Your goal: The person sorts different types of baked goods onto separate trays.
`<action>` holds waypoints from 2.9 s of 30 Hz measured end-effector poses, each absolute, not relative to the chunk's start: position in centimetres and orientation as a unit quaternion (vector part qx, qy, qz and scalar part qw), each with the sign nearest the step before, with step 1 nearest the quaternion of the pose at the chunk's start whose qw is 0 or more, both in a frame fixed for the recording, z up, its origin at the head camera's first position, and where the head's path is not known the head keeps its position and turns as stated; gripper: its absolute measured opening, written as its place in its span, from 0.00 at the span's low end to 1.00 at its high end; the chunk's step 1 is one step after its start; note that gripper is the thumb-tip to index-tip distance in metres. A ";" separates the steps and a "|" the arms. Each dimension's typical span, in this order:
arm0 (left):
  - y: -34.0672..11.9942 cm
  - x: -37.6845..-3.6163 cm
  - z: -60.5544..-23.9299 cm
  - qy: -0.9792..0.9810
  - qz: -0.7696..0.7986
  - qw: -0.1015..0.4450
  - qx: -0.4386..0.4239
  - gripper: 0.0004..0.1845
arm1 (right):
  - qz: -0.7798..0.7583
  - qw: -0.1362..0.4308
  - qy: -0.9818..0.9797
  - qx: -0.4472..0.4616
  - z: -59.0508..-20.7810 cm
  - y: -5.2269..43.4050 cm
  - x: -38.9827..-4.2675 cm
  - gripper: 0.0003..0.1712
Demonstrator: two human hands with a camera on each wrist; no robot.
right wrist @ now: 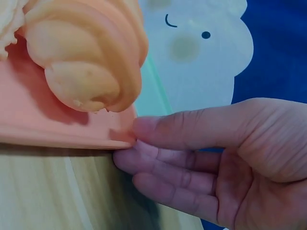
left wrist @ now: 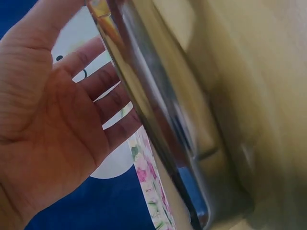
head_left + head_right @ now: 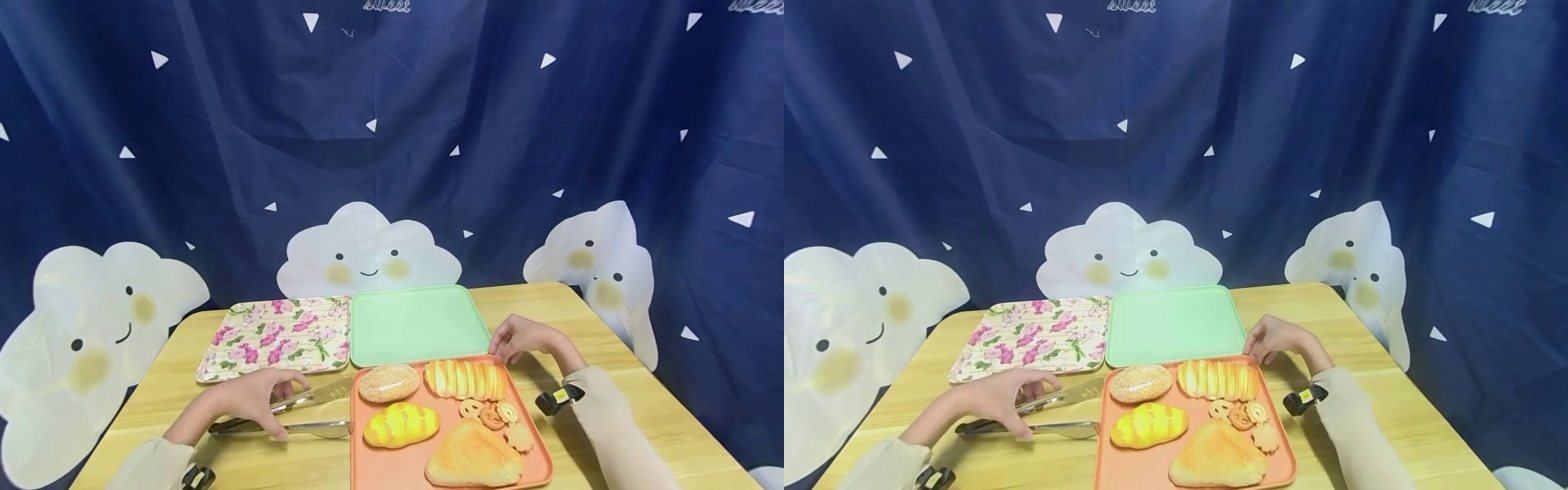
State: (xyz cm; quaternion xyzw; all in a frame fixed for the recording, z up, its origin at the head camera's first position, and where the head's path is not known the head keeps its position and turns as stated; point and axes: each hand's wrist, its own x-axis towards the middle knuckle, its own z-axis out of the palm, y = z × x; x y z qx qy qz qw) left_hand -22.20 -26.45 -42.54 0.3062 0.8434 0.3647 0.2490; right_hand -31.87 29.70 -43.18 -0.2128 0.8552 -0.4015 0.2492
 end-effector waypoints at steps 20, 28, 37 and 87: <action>-26.4 -21.4 -43.0 0.827 0.407 0.217 0.322 0.31 | -0.385 0.229 0.871 -0.201 -43.7 29.0 -31.5 0.06; -24.7 -23.0 -41.0 0.893 0.349 0.035 0.282 0.33 | -0.389 0.227 0.872 -0.191 -43.7 29.0 -31.3 0.01; -22.1 -24.9 -40.2 0.892 0.332 0.005 0.308 0.34 | -0.392 0.221 0.870 -0.201 -43.6 28.6 -31.2 0.05; -22.2 -24.8 -40.1 0.892 0.303 0.035 0.333 0.29 | -0.376 0.216 0.872 -0.225 -43.2 28.5 -31.3 0.03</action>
